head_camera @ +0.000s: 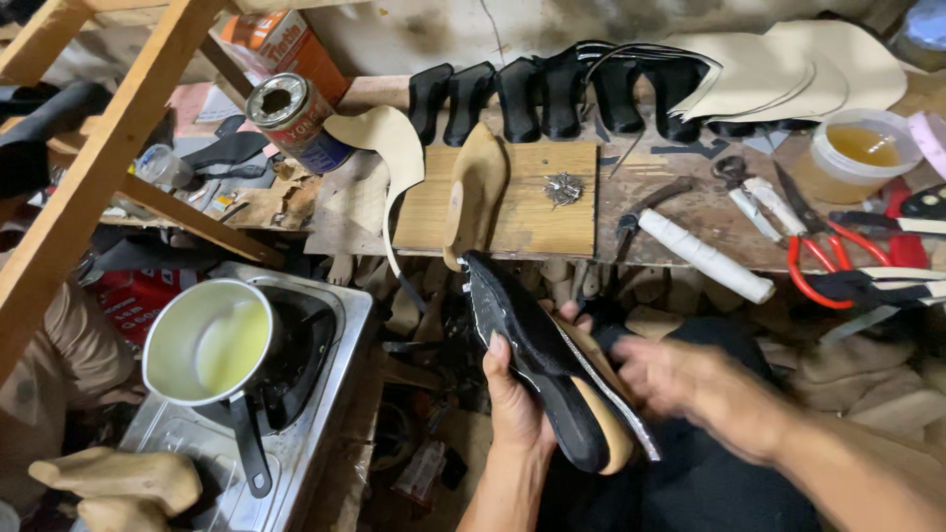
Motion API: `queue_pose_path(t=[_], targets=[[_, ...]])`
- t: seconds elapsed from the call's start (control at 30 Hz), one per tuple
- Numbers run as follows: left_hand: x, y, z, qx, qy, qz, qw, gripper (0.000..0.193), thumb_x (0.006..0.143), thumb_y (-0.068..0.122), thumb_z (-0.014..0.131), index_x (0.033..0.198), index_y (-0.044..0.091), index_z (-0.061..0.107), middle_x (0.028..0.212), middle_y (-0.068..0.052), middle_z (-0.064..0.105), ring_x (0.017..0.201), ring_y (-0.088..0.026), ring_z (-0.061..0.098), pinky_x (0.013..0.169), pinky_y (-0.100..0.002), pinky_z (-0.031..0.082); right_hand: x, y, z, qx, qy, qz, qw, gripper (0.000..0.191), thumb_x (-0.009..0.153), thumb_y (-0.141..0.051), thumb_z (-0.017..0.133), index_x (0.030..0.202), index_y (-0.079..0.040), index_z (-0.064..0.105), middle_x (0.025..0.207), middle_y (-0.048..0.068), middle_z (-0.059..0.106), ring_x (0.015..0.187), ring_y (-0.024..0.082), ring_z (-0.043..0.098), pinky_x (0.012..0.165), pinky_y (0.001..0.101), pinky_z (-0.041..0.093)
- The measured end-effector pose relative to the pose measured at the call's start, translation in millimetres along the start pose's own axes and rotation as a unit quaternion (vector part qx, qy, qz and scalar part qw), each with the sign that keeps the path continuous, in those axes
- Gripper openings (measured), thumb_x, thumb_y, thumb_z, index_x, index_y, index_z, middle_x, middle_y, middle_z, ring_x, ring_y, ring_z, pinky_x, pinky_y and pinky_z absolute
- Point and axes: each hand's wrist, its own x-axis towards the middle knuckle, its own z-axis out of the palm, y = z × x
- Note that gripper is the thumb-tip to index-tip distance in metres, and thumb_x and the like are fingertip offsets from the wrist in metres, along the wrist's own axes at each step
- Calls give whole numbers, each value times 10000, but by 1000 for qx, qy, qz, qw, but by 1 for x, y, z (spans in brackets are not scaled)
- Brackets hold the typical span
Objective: The person repairs a black high-heeled shoe by hammering a nail into the heel, then uses pliers to pull and trim a decorative strip along the shoe's edge. They repeatedly reposition the shoe and adjust the strip while working on their lap.
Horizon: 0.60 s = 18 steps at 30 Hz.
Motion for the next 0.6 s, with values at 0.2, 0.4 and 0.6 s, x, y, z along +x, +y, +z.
queue_pose_path(t=[0.2,0.4,0.6], targets=[[0,5,19,197,-60,-10,978,886,787,713,687,1475,201,465,1480,-80,579,1320,-262,583,1099,-462,497,-58,45,41,-73,134,-149,977,585,814,-229,769,1319,28,624,1115,103,774,984,175,753,853,325,588],[9,-21,2,158,64,-55,984,821,920,716,510,1358,25,581,1234,-192,688,1106,-315,681,1007,-475,542,-74,43,44,-329,226,-248,883,444,815,-270,780,1129,12,645,928,178,674,808,320,700,693,351,564],[4,-38,-7,124,76,-70,987,889,900,780,431,1340,21,581,1189,-228,697,1051,-351,695,936,-476,580,-72,53,48,-454,258,-208,827,738,781,-349,783,1356,19,501,775,209,713,644,392,712,574,464,560]])
